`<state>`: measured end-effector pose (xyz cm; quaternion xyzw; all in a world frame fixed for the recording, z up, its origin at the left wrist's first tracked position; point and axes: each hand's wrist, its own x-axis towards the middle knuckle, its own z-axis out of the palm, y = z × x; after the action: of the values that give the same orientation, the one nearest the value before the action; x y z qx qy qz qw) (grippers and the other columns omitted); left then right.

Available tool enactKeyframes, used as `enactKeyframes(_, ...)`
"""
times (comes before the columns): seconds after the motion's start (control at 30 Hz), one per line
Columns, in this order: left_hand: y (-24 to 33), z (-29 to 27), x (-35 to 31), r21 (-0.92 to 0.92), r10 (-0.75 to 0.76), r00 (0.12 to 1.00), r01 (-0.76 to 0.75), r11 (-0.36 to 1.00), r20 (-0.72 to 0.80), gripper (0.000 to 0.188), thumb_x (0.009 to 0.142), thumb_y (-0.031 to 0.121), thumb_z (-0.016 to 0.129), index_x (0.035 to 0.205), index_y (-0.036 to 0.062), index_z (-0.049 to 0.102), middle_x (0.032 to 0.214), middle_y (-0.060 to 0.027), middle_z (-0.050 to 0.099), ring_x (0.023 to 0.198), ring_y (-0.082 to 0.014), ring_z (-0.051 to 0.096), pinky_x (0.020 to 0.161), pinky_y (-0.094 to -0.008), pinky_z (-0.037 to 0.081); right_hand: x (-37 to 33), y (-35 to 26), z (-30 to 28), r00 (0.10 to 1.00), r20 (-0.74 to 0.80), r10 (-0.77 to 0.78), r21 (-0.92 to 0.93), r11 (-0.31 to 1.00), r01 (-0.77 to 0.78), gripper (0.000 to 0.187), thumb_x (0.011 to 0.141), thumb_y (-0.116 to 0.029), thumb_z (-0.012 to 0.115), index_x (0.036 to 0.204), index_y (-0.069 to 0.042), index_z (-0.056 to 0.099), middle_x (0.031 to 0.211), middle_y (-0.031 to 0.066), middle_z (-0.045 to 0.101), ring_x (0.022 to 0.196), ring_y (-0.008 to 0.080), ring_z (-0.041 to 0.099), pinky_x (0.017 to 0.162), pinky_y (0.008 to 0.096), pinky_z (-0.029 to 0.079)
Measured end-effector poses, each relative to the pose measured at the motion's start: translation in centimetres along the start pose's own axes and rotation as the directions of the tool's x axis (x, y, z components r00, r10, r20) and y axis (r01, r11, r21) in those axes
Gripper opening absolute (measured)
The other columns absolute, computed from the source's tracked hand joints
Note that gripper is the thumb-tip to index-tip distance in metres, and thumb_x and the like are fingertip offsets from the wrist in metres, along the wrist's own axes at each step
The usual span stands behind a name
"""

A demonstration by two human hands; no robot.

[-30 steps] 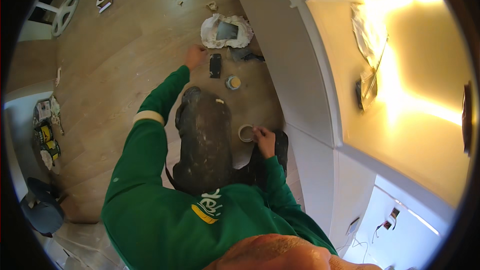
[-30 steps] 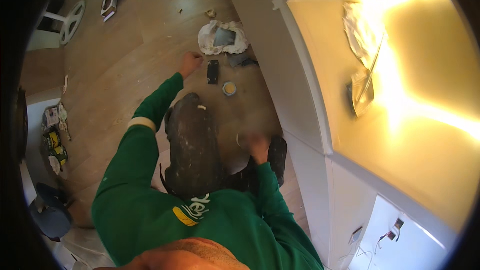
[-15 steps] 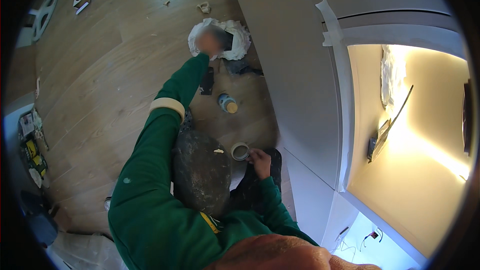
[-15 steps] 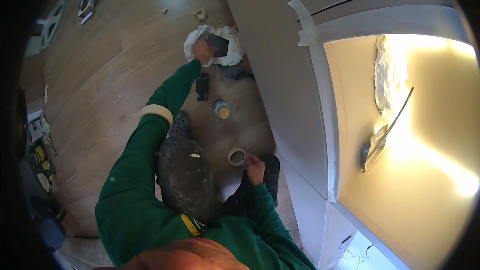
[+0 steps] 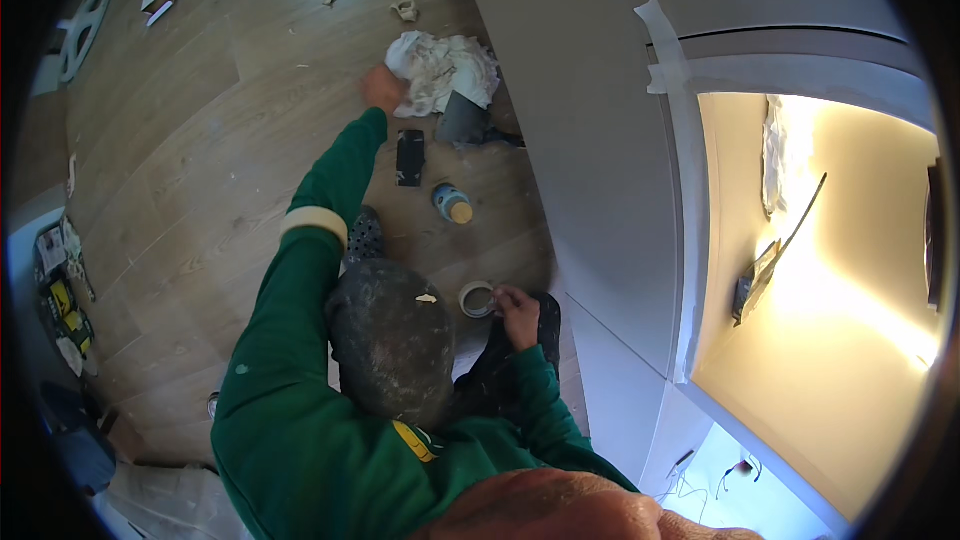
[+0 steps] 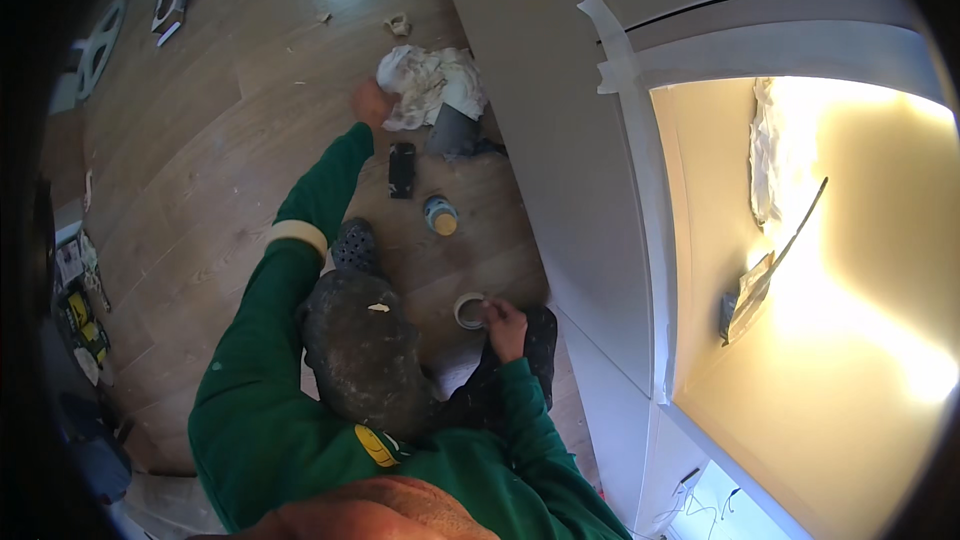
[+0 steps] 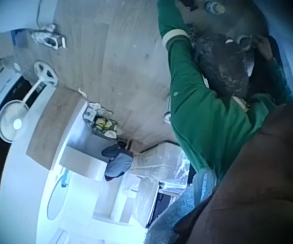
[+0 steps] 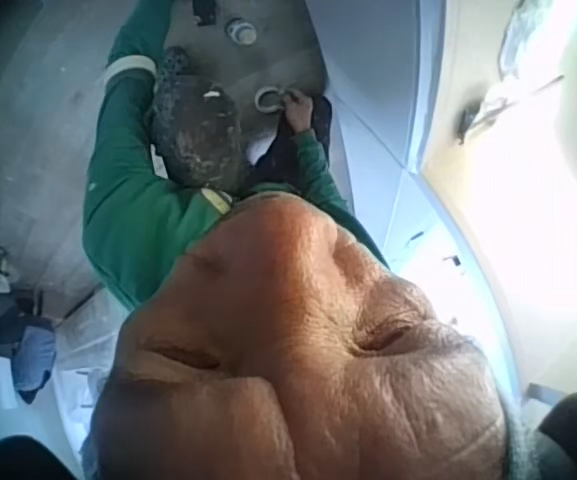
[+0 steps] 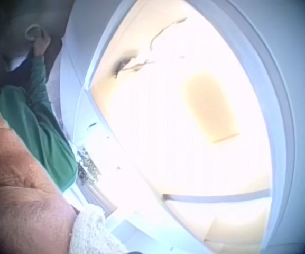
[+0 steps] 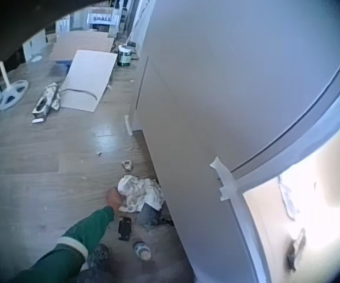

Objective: The person applies a liquid from a bottle to a cloth, wipes the surfaces of a built-in cabinet, uses a sanding block to smooth an edge, and then applies paint to the interior trim using a small brush.

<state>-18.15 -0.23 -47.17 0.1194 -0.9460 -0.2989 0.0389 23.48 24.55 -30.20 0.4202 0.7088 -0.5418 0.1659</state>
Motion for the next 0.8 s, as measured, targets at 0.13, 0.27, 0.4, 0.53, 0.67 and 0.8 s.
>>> enactKeyframes(0.13, 0.9, -3.3, -0.1, -0.532, -0.063, 0.966, 0.192, 0.825, 0.251, 0.039, 0.069, 0.019, 0.075, 0.100, -0.0024, 0.073, 0.081, -0.0180, 0.072, 0.077, -0.0354, 0.070, 0.077, -0.0434, 0.054, 0.5, -0.8, -0.6, 0.992, -0.020, -0.128, -0.148, 0.981, 0.124, 0.023, 0.093, -0.019, 0.066, 0.100, 0.002, 0.073, 0.086, 0.0071, 0.072, 0.072, 0.0125, 0.066, 0.067, 0.0275, 0.054)
enactKeyframes(0.27, 5.2, -14.0, -2.5, -0.651, 0.115, 0.972, 0.047, 0.758, 0.205, 0.041, 0.069, 0.023, 0.077, 0.102, -0.0020, 0.074, 0.079, -0.0180, 0.073, 0.072, -0.0279, 0.071, 0.073, -0.0383, 0.054, 1.1, -9.8, 2.0, 0.946, -0.049, -0.320, -0.201, 0.931, 0.304, 0.027, 0.093, -0.022, 0.068, 0.102, 0.003, 0.073, 0.086, 0.0071, 0.072, 0.075, 0.0121, 0.065, 0.070, 0.0272, 0.052)
enactKeyframes(0.4, 11.5, -24.5, -7.6, -0.522, 0.485, 0.814, -0.277, 0.807, 0.318, 0.038, 0.076, 0.019, 0.077, 0.105, -0.0037, 0.072, 0.088, -0.0130, 0.073, 0.075, -0.0192, 0.069, 0.070, -0.0322, 0.052, 1.1, -21.8, 7.0, 0.886, 0.013, -0.464, 0.416, 0.808, 0.418, 0.052, 0.091, -0.029, 0.070, 0.135, -0.003, 0.057, 0.116, 0.0081, 0.067, 0.106, 0.0174, 0.062, 0.085, 0.0329, 0.053)
enactKeyframes(0.53, 16.0, -27.1, -11.3, -0.719, 0.689, 0.250, 0.050, 0.693, 0.681, 0.035, 0.079, 0.018, 0.078, 0.108, -0.0015, 0.071, 0.090, -0.0082, 0.072, 0.077, -0.0157, 0.066, 0.068, -0.0282, 0.051, 4.6, -23.6, 7.8, 0.894, 0.224, -0.387, 0.663, 0.733, 0.151, 0.048, 0.090, -0.019, 0.066, 0.130, 0.005, 0.055, 0.115, 0.0119, 0.065, 0.103, 0.0232, 0.065, 0.087, 0.0351, 0.053)
enactKeyframes(0.67, 12.7, -21.7, -9.8, -0.615, 0.568, 0.276, 0.128, 0.778, 0.775, 0.040, 0.079, 0.019, 0.077, 0.114, 0.0015, 0.068, 0.091, -0.0080, 0.070, 0.084, -0.0177, 0.067, 0.075, -0.0304, 0.053, 3.8, -15.5, 5.2, 0.967, 0.189, -0.170, 0.780, 0.624, -0.043, 0.043, 0.091, -0.008, 0.062, 0.131, 0.007, 0.054, 0.116, 0.0162, 0.066, 0.097, 0.0273, 0.069, 0.086, 0.0399, 0.057)
enactKeyframes(0.8, 9.2, -14.5, -14.7, -0.577, 0.801, 0.234, -0.587, 0.568, 0.551, 0.041, 0.077, 0.019, 0.076, 0.114, 0.0041, 0.068, 0.098, -0.0123, 0.069, 0.091, -0.0289, 0.069, 0.082, -0.0384, 0.054, 1.1, -5.6, 1.7, 0.990, 0.143, -0.006, 0.767, 0.633, -0.107, 0.039, 0.096, -0.010, 0.059, 0.132, 0.004, 0.053, 0.124, 0.0159, 0.064, 0.109, 0.0291, 0.066, 0.096, 0.0414, 0.054)
